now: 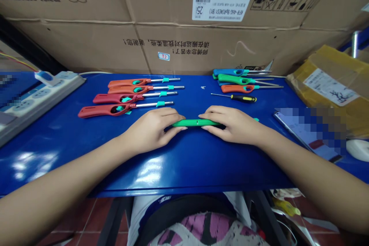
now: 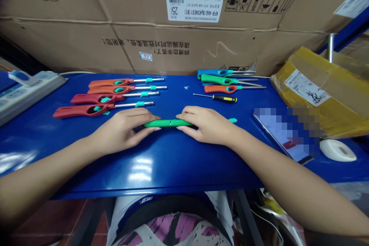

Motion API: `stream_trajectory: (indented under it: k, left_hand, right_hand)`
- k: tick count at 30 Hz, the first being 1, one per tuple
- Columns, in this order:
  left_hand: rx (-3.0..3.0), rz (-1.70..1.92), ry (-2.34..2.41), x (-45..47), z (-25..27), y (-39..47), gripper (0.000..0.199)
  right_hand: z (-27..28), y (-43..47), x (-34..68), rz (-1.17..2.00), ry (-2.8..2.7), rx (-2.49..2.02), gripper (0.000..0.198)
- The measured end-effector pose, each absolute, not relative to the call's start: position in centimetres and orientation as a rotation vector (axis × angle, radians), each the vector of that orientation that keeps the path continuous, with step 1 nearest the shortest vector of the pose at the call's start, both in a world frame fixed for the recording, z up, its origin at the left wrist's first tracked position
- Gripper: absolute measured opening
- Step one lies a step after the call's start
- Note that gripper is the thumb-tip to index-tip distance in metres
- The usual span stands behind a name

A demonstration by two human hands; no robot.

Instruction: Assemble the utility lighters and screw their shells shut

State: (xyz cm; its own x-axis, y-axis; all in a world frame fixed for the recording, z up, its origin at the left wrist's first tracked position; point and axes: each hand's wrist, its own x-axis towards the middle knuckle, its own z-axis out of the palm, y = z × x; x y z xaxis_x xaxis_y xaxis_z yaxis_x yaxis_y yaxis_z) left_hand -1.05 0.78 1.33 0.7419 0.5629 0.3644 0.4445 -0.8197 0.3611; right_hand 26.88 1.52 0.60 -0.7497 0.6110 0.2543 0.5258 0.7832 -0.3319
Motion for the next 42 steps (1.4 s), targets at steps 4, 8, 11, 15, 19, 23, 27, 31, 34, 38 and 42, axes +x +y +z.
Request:
stream_trajectory:
  k: [4,8,11,15,19,23,27,31,34,38,42]
  left_hand:
    - [2.639,0.668,0.794,-0.7,1.4,0.2,0.025]
    - [2.424,0.707,0.893,-0.1,1.4,-0.3,0.024]
    - [1.983,0.735,1.025,0.3,1.4,-0.2,0.030]
    - [1.489,0.726,1.052,0.5,0.9,0.5,0.035]
    - [1.525,0.767,0.995,0.4,0.5,0.8,0.035]
    - [1.916,0.911,0.934,0.0,0.3,0.4,0.035]
    - [2.304,1.007,0.788,-0.3,0.1,0.2,0.028]
    - [2.399,1.020,0.747,-0.4,0.3,-0.2,0.028]
    - [2.405,1.018,0.777,-0.2,0.5,-0.3,0.025]
    - [2.336,1.045,0.861,-0.1,0.6,0.0,0.021]
    - [2.150,1.100,0.900,-0.2,0.5,0.3,0.019]
  right_hand:
    - [0.8,1.3,26.6,0.259,-2.642,-0.818,0.033]
    - [1.2,1.2,26.5,0.325,-2.637,-0.844,0.029]
    - [1.3,1.2,26.6,0.274,-2.594,-0.888,0.035]
    - [1.1,1.1,26.7,0.149,-2.657,-0.892,0.058]
    - [0.8,1.2,26.7,0.166,-2.684,-0.904,0.050]
    - [1.0,1.3,26.7,0.280,-2.653,-0.897,0.042]
    - [1.1,1.3,26.7,0.309,-2.660,-0.792,0.041]
    - [1.2,1.1,26.7,0.295,-2.659,-0.749,0.035]
    - [1.4,1.1,26.6,0.366,-2.654,-0.770,0.034]
    - [1.6,1.2,26.8,0.413,-2.653,-0.874,0.033]
    - [1.7,1.6,27.3,0.340,-2.670,-1.005,0.028]
